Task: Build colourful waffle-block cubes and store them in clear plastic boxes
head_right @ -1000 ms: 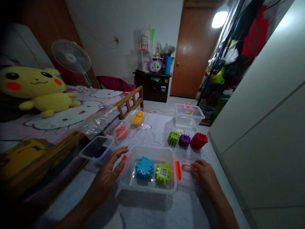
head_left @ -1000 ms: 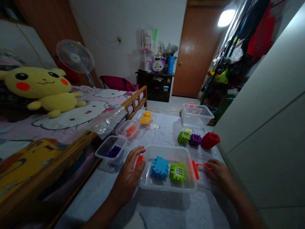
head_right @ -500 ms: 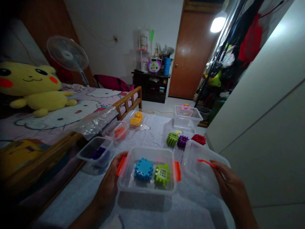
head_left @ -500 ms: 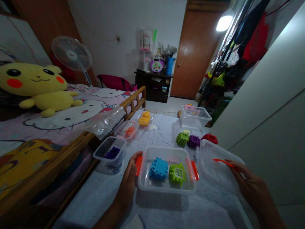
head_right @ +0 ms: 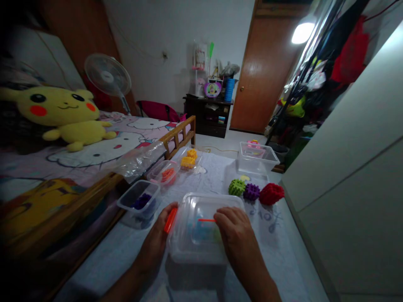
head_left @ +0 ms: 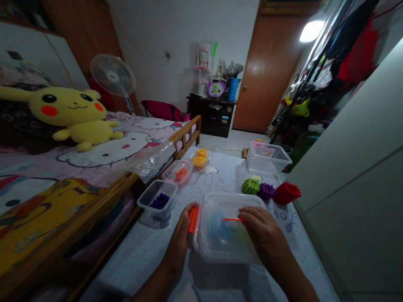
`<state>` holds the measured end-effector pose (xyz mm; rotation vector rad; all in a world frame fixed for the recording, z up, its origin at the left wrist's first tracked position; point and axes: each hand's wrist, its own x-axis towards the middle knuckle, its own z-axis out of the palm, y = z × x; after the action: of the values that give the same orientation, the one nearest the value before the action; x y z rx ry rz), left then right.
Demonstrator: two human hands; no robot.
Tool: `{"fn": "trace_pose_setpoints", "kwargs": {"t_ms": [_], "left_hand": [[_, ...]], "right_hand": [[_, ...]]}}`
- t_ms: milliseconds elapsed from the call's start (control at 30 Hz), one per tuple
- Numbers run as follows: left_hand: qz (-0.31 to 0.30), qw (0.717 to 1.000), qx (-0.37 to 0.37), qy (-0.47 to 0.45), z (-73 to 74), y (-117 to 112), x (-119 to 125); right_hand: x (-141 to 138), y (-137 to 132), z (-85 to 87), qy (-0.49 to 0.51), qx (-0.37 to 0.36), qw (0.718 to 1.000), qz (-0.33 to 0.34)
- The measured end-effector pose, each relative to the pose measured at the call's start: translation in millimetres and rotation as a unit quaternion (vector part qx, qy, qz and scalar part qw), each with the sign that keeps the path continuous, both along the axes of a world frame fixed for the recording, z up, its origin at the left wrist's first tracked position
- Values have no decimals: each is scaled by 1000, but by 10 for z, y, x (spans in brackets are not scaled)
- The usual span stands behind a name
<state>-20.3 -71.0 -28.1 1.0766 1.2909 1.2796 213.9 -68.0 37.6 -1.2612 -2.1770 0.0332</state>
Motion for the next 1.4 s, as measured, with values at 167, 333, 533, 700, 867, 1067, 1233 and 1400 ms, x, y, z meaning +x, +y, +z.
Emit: {"fn": "trace_pose_setpoints", "kwargs": {"t_ms": [167,333,533,700,867,1067,1233,1400], "left_hand": [[-2,1000,-12,7,48,-18,19],[-17,999,-41,-27,84,-30,44],[-43,993,-60,-93,98,-32,49],[-71,987,-66,-128,121,-3,37],[-78,987,-82,-115,143,16,19],[-69,989,-90,-94,128,21,4],[-86,981,-124,-120,225,-4,59],[-78,975,-141,-155,272,-10,91]], "right_hand": [[-143,9,-25,-45,-57,997,-20],[-220,2,-2,-65,-89,993,-51],[-343,-19,19,-64,-112,990,-62],[-327,-42,12,-47,-126,988,-71],[-291,-41,35,-53,-148,984,-88],[-259,-16,8,-46,-159,982,-95],[-261,-35,-32,-30,-147,984,-94],[-257,-56,-63,-36,-132,986,-91]]}}
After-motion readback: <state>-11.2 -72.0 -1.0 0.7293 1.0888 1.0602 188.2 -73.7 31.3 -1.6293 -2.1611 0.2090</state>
